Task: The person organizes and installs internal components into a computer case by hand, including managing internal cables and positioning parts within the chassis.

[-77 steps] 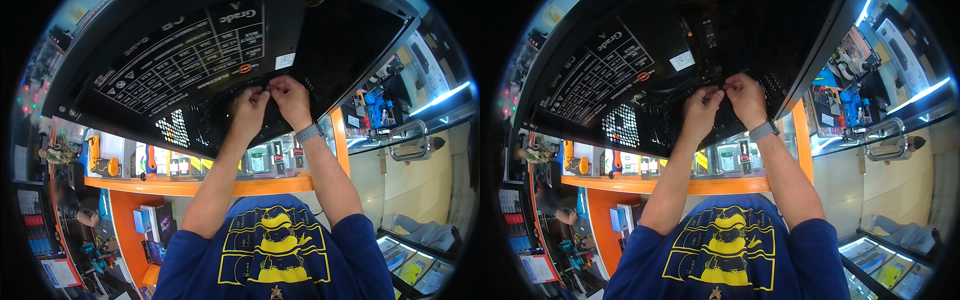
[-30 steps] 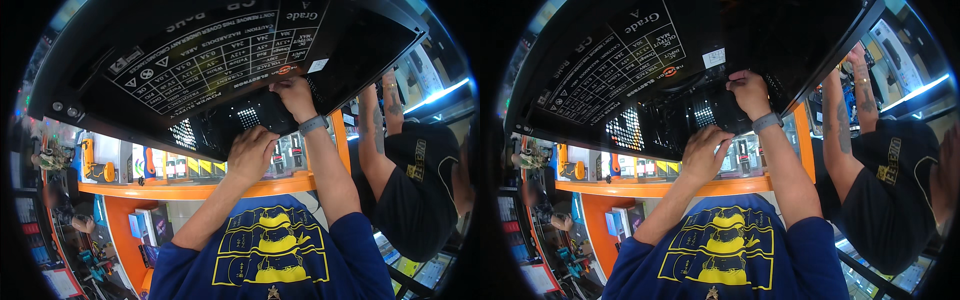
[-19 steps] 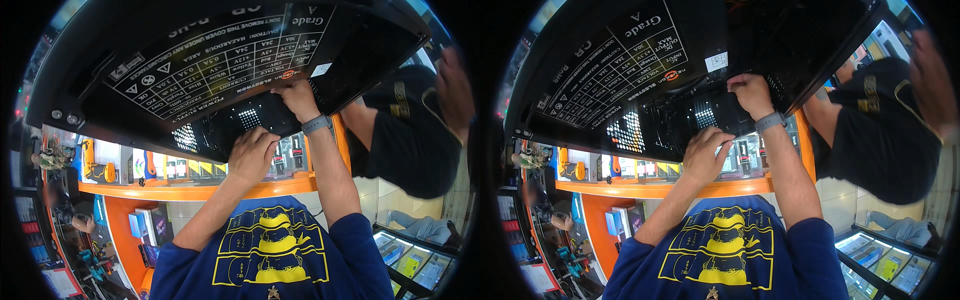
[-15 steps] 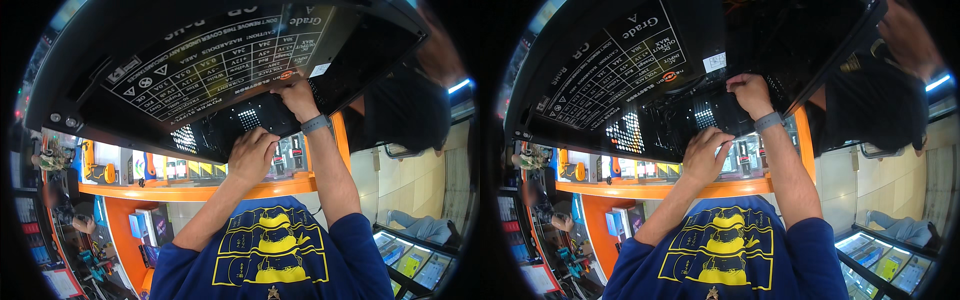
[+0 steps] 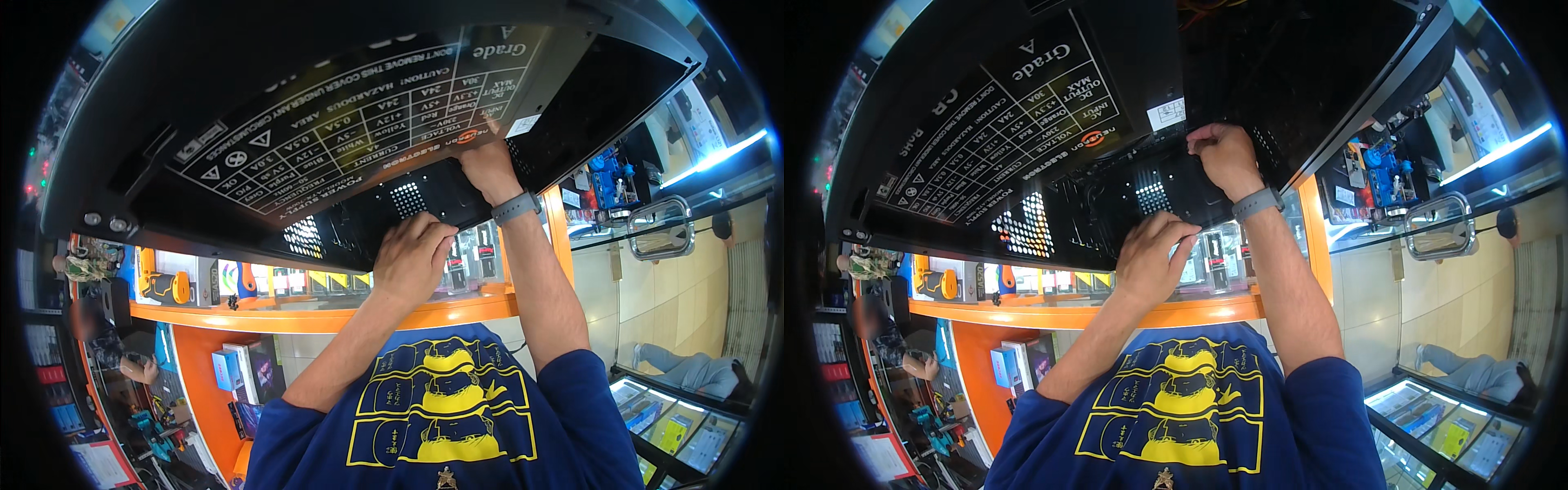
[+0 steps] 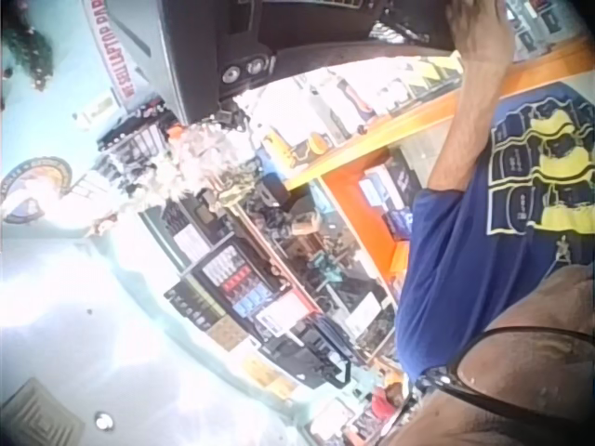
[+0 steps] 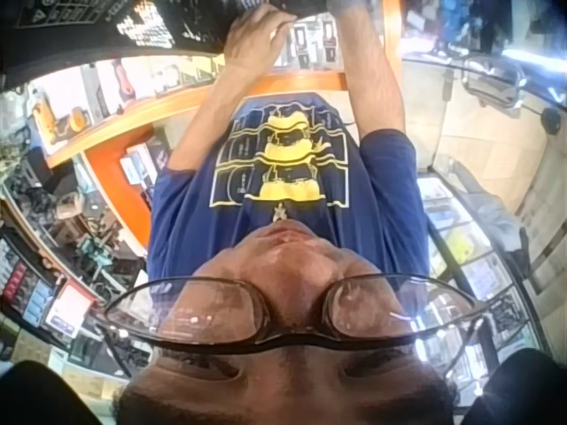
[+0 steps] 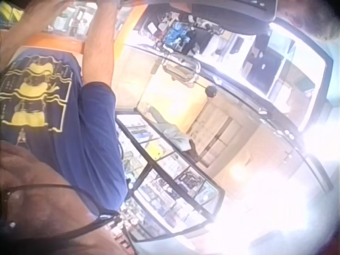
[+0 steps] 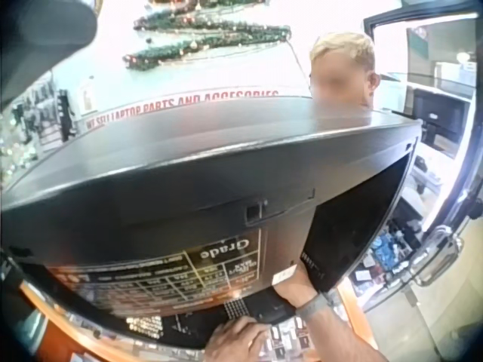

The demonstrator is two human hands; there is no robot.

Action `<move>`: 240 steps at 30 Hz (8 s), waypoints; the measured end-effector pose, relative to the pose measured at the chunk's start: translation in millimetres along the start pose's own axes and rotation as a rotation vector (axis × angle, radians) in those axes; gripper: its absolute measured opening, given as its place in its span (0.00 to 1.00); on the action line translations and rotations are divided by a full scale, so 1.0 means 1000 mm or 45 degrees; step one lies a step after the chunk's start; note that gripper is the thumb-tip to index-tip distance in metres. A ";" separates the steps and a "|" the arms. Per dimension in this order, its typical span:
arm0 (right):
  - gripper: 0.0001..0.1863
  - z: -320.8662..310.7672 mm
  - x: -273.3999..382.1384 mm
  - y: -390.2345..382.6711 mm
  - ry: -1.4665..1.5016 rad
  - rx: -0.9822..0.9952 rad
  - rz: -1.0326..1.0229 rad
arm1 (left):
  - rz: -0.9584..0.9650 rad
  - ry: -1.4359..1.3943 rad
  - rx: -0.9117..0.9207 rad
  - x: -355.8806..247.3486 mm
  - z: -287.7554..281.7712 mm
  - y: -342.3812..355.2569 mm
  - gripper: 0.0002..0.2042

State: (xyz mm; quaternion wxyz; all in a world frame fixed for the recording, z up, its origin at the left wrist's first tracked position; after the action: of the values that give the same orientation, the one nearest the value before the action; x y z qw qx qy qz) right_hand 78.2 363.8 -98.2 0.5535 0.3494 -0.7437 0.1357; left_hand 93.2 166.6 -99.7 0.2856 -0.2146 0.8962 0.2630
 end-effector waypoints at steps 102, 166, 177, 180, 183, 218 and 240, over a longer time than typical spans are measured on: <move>0.10 0.006 -0.026 -0.008 0.083 -0.195 0.002 | -0.040 0.008 -0.023 0.000 0.001 0.001 0.09; 0.08 0.022 0.023 -0.007 -0.761 0.071 -0.761 | 0.067 -0.140 0.040 -0.002 -0.004 0.006 0.14; 0.10 0.048 0.095 -0.070 -0.496 0.441 -1.099 | 0.130 0.020 -0.102 -0.006 -0.009 -0.004 0.14; 0.13 0.077 0.100 -0.066 -0.588 0.606 -1.173 | 0.117 0.075 -0.205 -0.020 -0.025 -0.013 0.15; 0.18 0.104 0.098 -0.074 -0.713 0.709 -1.378 | 0.099 0.057 -0.221 -0.032 -0.037 -0.032 0.15; 0.18 0.124 0.083 -0.083 -0.447 0.696 -1.203 | -0.119 -0.014 -0.512 -0.064 -0.059 -0.058 0.10; 0.18 0.128 0.084 -0.081 -0.393 0.750 -1.305 | -0.118 -0.064 -0.502 -0.054 -0.063 -0.064 0.10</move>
State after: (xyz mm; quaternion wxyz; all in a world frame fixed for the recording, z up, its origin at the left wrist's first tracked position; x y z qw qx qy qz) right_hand 27.2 199.4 -81.3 0.3143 0.8169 -0.4837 -0.0001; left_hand 142.8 93.1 -44.1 0.2723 -0.3008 0.8090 0.4253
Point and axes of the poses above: each hand's wrist, its own y-axis towards the middle knuckle, its own z-axis out of the palm, x = y × z, the point moved 8 cm from there along y, towards the middle knuckle, and after that the axes turned 3 degrees about -x, right-handed, at the moved point
